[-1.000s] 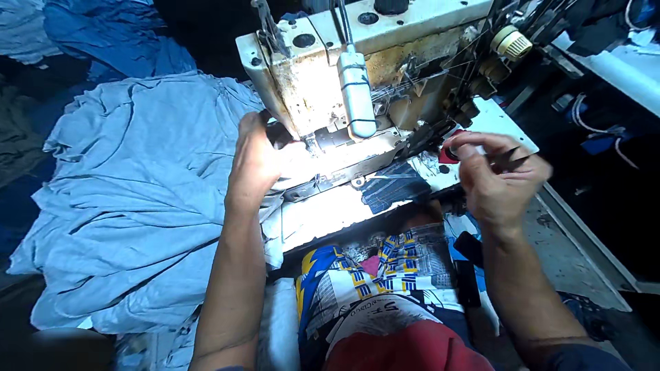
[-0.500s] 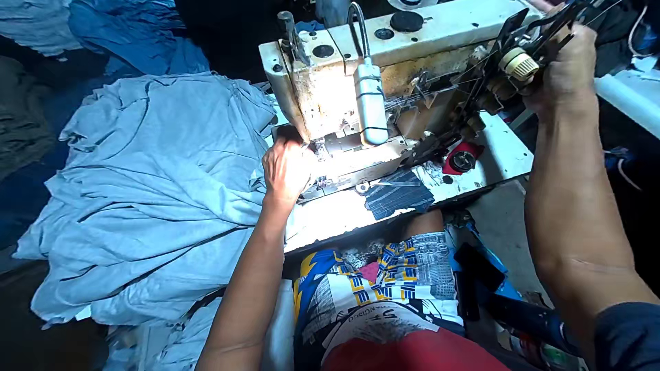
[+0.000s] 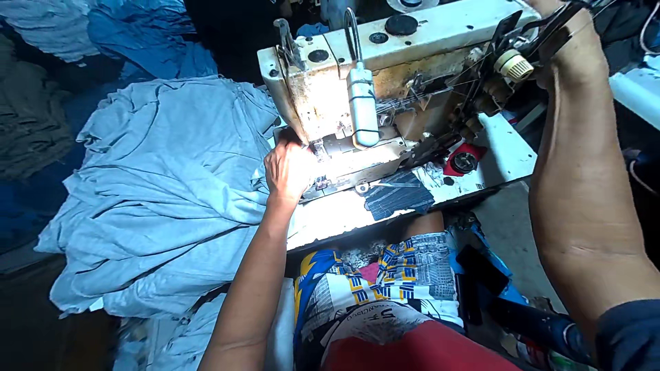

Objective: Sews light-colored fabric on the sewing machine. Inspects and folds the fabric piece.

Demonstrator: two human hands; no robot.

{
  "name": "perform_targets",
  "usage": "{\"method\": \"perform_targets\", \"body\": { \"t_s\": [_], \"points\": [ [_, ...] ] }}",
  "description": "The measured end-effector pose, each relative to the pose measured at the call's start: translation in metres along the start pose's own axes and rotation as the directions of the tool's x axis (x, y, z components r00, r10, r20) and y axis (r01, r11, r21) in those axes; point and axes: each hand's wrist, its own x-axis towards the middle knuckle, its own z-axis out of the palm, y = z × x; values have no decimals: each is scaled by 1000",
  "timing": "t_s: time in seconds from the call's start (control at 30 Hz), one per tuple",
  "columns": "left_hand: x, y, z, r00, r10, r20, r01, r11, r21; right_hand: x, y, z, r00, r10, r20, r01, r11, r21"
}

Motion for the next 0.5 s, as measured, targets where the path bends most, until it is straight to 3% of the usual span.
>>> {"method": "perform_targets", "body": {
  "t_s": [0.13, 0.27, 0.37, 0.5],
  "points": [
    [0, 2, -3, 1000, 2, 21, -2, 1000, 6, 9, 26, 2, 978, -161, -135, 166, 986, 22],
    [0, 2, -5, 999, 6, 52, -6, 1000, 0, 3, 42, 14, 873, -367, -322, 377, 926, -34],
    [-2, 0, -5, 999, 22, 48, -22, 1000, 2, 2, 46, 19, 849, -385, -363, 417, 909, 11],
    [2, -2, -3, 997, 31, 64, -30, 999, -16, 7, 50, 17, 874, -350, -337, 399, 913, 87]
  ]
}}
